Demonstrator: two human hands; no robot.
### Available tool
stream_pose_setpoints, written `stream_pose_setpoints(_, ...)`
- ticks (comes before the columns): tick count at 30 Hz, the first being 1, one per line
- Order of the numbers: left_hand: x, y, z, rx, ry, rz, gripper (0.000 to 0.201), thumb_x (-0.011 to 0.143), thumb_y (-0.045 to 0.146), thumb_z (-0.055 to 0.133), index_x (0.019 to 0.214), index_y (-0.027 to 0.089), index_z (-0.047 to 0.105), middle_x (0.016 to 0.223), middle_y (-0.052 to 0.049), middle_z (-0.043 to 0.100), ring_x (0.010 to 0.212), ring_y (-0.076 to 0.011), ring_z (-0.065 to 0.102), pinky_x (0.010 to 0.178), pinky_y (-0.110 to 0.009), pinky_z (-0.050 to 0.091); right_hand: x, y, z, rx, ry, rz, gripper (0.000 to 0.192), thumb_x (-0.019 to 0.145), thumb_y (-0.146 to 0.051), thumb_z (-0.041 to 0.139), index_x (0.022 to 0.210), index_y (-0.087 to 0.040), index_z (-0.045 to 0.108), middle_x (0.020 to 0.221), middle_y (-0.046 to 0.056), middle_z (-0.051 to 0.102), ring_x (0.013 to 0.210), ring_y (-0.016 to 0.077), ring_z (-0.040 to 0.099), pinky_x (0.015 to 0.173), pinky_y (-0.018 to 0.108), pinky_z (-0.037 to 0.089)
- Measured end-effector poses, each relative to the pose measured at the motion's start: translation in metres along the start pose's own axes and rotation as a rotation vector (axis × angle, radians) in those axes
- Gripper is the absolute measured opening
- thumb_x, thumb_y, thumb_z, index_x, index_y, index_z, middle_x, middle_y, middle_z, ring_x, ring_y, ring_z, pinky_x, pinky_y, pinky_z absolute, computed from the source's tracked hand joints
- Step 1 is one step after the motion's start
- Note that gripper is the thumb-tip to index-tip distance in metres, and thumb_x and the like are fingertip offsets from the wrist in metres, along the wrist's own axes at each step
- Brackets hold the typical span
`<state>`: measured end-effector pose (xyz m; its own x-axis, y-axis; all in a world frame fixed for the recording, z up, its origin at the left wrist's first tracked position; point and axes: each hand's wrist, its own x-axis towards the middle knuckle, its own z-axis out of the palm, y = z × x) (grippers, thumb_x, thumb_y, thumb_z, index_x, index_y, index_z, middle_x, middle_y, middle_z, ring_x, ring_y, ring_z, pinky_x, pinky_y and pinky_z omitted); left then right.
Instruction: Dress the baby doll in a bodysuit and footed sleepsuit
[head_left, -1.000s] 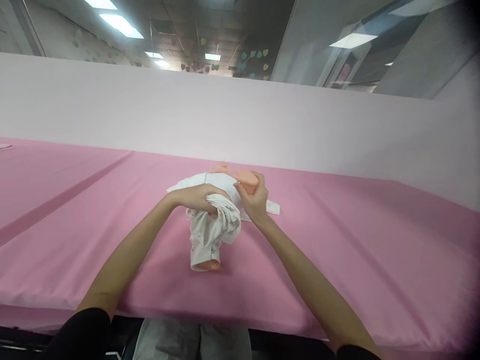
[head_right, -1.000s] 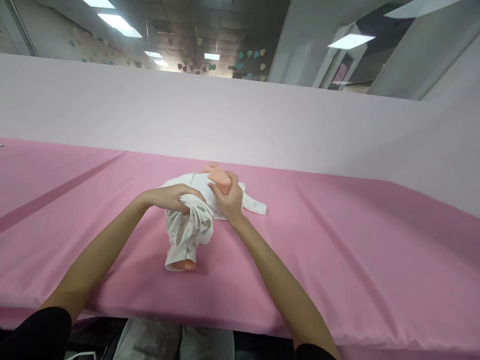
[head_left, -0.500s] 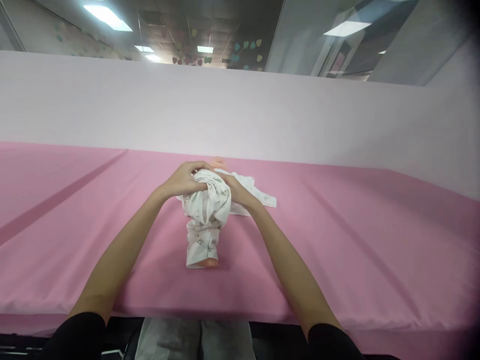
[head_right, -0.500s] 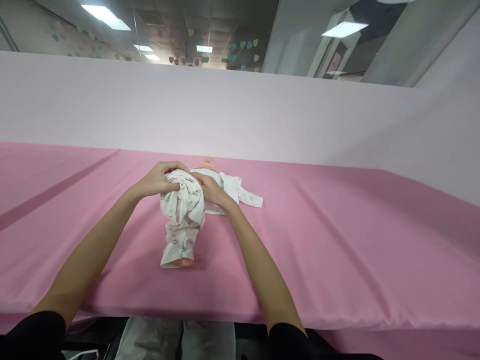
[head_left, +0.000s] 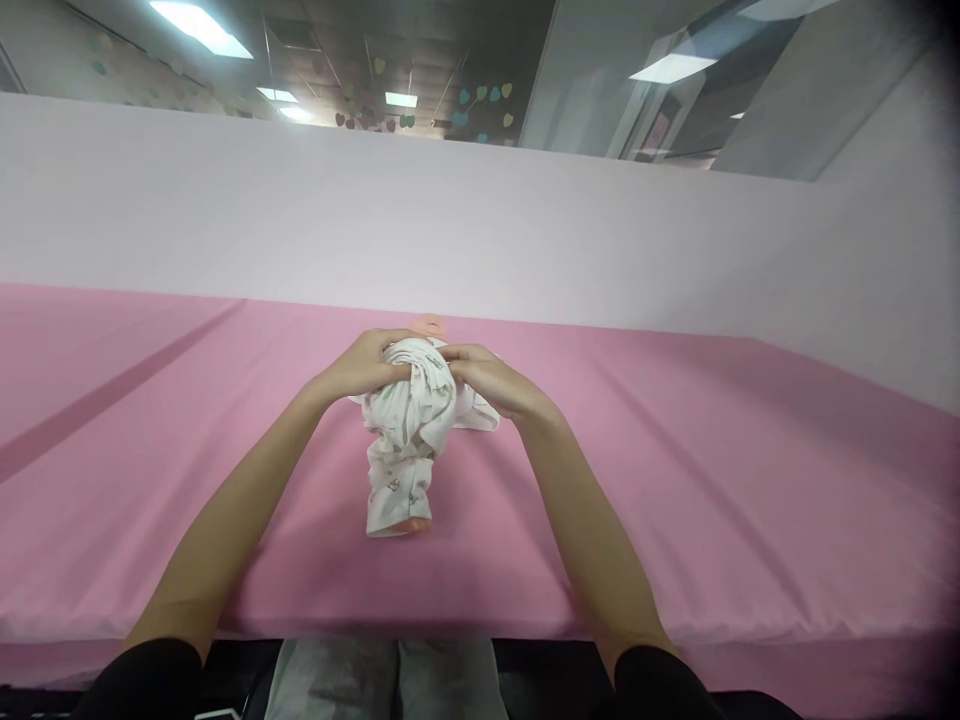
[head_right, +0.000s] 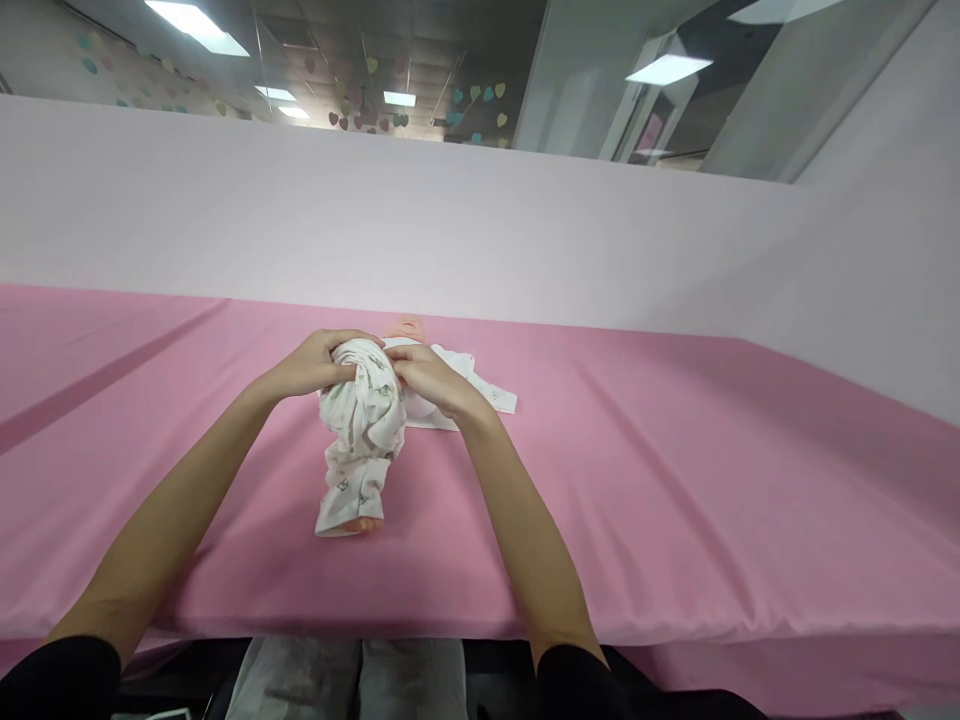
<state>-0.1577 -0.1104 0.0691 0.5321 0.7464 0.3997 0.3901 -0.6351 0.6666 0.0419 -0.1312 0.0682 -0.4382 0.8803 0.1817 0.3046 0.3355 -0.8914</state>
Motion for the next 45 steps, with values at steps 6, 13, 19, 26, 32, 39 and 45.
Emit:
stream_pose_setpoints(6,-0.006,0.009,0.001,0.011,-0.022,-0.045,0.044,0.067,0.019,0.052,0.108,0.017,0.066,0.092,0.0,0.068,0.072,-0.0141,0.059,0.06,-0.021,0.045,-0.021,-0.017,0.033,-0.379,0.183,-0.046,0.073,0.083,-0.04,0.055,0.146,-0.021,0.023,0.137,0.014,0.046,0.122,0.0298,0.045,0.097,0.044,0.039)
stream_pose_setpoints(13,-0.013,0.016,-0.006,0.085,-0.109,-0.071,0.025,0.071,0.024,0.052,0.09,0.016,0.066,0.07,0.002,0.059,0.058,-0.0107,0.047,0.052,-0.021,0.036,-0.019,-0.011,0.032,-0.617,0.117,-0.039,0.067,0.076,-0.019,0.046,0.141,-0.021,0.03,0.09,0.006,0.063,0.073,0.0237,0.058,0.064,0.034,0.044)
stream_pose_setpoints(19,-0.015,0.02,-0.011,0.131,-0.181,-0.039,0.016,0.071,0.025,0.051,0.079,0.016,0.062,0.067,0.001,0.054,0.059,-0.0115,0.045,0.051,-0.022,0.034,-0.018,-0.007,0.019,-0.531,0.131,-0.091,0.055,0.077,-0.022,0.05,0.132,-0.024,0.045,0.101,0.005,0.063,0.081,0.0229,0.057,0.069,0.032,0.043)
stream_pose_setpoints(26,-0.014,0.019,-0.011,0.17,-0.19,-0.018,0.016,0.065,0.02,0.049,0.077,0.017,0.061,0.065,0.002,0.054,0.056,-0.0118,0.044,0.049,-0.022,0.033,-0.018,-0.01,0.021,-0.52,0.133,-0.079,0.047,0.077,-0.025,0.052,0.124,-0.024,0.052,0.1,0.005,0.064,0.084,0.0243,0.057,0.07,0.033,0.042)
stream_pose_setpoints(32,-0.014,0.017,-0.01,0.166,-0.219,0.022,0.031,0.067,0.019,0.047,0.093,0.017,0.064,0.08,0.0,0.064,0.065,-0.0131,0.052,0.054,-0.021,0.037,-0.017,-0.006,0.013,-0.523,0.07,-0.066,0.047,0.076,-0.022,0.053,0.123,-0.024,0.052,0.112,0.006,0.062,0.093,0.0255,0.056,0.073,0.034,0.042)
stream_pose_setpoints(39,-0.013,0.018,-0.008,0.12,-0.206,0.027,0.044,0.068,0.016,0.048,0.108,0.017,0.066,0.089,-0.001,0.067,0.073,-0.0143,0.055,0.059,-0.022,0.041,-0.015,-0.002,-0.001,-0.38,-0.127,-0.14,0.053,0.078,-0.027,0.057,0.129,-0.024,0.049,0.128,0.005,0.054,0.112,0.0262,0.051,0.087,0.036,0.044)
stream_pose_setpoints(45,-0.009,0.005,-0.009,-0.076,-0.308,-0.011,0.045,0.07,0.02,0.058,0.115,0.016,0.064,0.096,-0.005,0.068,0.08,-0.0161,0.059,0.063,-0.023,0.045,-0.017,0.001,-0.013,-0.291,-0.327,-0.094,0.068,0.074,-0.021,0.058,0.139,-0.026,0.038,0.127,0.005,0.054,0.108,0.0255,0.053,0.082,0.035,0.048)
